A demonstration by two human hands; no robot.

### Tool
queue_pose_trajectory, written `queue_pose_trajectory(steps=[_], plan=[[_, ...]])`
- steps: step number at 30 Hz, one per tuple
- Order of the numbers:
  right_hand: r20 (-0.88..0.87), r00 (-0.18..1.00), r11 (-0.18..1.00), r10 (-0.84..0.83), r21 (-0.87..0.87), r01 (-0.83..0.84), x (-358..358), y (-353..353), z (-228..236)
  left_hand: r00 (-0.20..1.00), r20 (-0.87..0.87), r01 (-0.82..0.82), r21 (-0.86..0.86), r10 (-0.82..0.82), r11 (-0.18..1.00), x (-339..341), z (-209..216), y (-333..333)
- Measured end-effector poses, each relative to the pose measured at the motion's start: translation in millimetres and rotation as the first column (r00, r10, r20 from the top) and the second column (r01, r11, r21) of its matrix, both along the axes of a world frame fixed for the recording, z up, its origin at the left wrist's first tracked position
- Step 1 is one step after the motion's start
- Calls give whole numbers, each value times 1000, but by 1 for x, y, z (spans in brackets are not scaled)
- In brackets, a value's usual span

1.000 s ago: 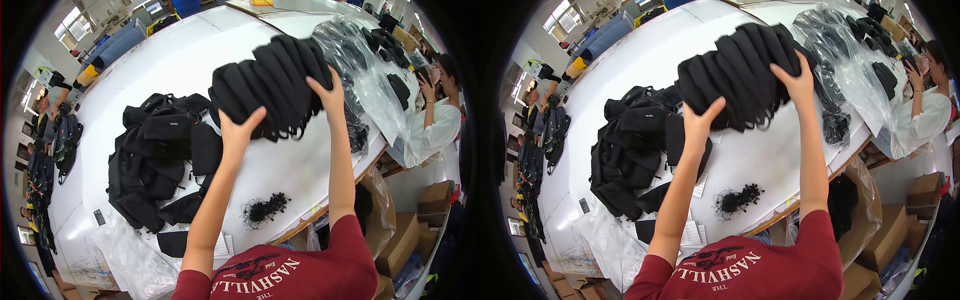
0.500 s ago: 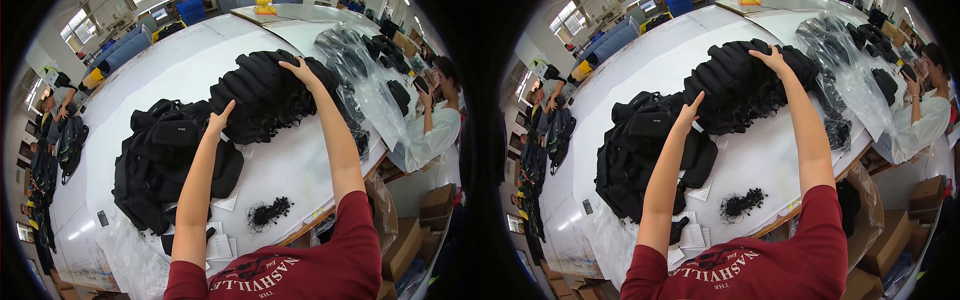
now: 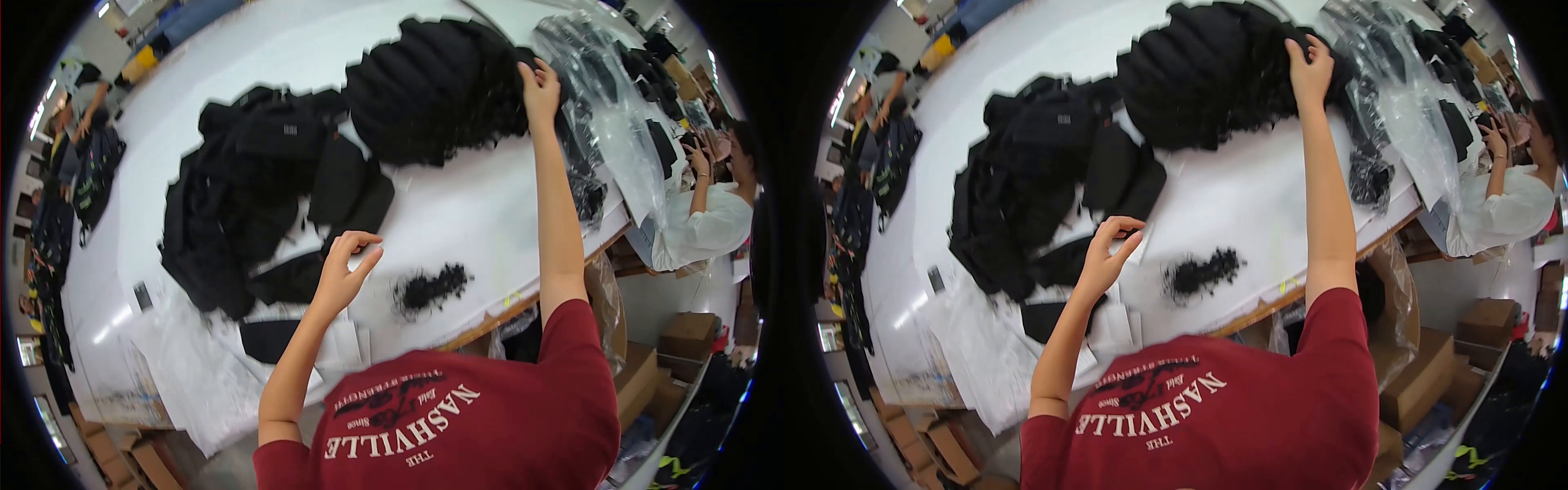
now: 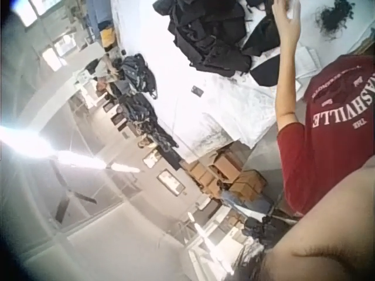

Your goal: The recorder is inspecting, tagging, and organizing a series of small black pouches at a workshop workstation.

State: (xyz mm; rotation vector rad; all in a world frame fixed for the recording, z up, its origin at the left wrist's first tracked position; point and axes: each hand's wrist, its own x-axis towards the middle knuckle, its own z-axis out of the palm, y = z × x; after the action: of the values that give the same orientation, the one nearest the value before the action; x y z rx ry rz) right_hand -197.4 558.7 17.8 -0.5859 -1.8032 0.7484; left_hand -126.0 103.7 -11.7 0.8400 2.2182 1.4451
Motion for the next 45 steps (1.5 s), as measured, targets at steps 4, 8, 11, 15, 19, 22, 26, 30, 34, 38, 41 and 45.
queue_pose_trajectory(steps=[4,8,11,15,19,22,26,30,34,38,41,45], plan=[[124,830,794,544,-395,-462,105,-122,-58,992,-106,-74,-70,66,995,67,-28,-47],[584,498,736,641,-282,-615,168,-236,-60,922,-252,-332,-125,294,935,96,-24,-77],[618,357,620,700,-280,-733,175,-269,-65,872,-149,-487,-166,466,858,103,-19,-98],[777,319,656,543,-155,-739,166,-283,-76,880,-215,-474,-340,423,812,124,-24,-117],[782,237,580,577,-187,-793,168,-296,-69,856,-417,-484,-437,306,758,138,-31,-124],[849,227,500,476,-48,-865,174,-302,-73,828,-473,-521,-447,302,727,131,-39,-136],[788,346,563,510,-2,-826,171,-293,-57,585,-703,-763,-310,403,567,117,-42,-137],[575,393,635,718,-310,-707,173,-296,-9,521,-675,-813,-205,523,545,119,-35,-136],[300,406,504,863,-475,-722,176,-295,3,831,-217,-551,-444,512,706,133,-54,-137],[125,454,454,882,-485,-748,170,-301,-8,741,-487,-664,-427,462,614,135,-63,-129],[-86,477,300,875,-677,-672,166,-303,-3,722,-523,-676,-396,452,622,135,-71,-128],[-55,440,294,896,-670,-681,166,-295,14,739,-436,-666,-354,514,657,136,-65,-125]])
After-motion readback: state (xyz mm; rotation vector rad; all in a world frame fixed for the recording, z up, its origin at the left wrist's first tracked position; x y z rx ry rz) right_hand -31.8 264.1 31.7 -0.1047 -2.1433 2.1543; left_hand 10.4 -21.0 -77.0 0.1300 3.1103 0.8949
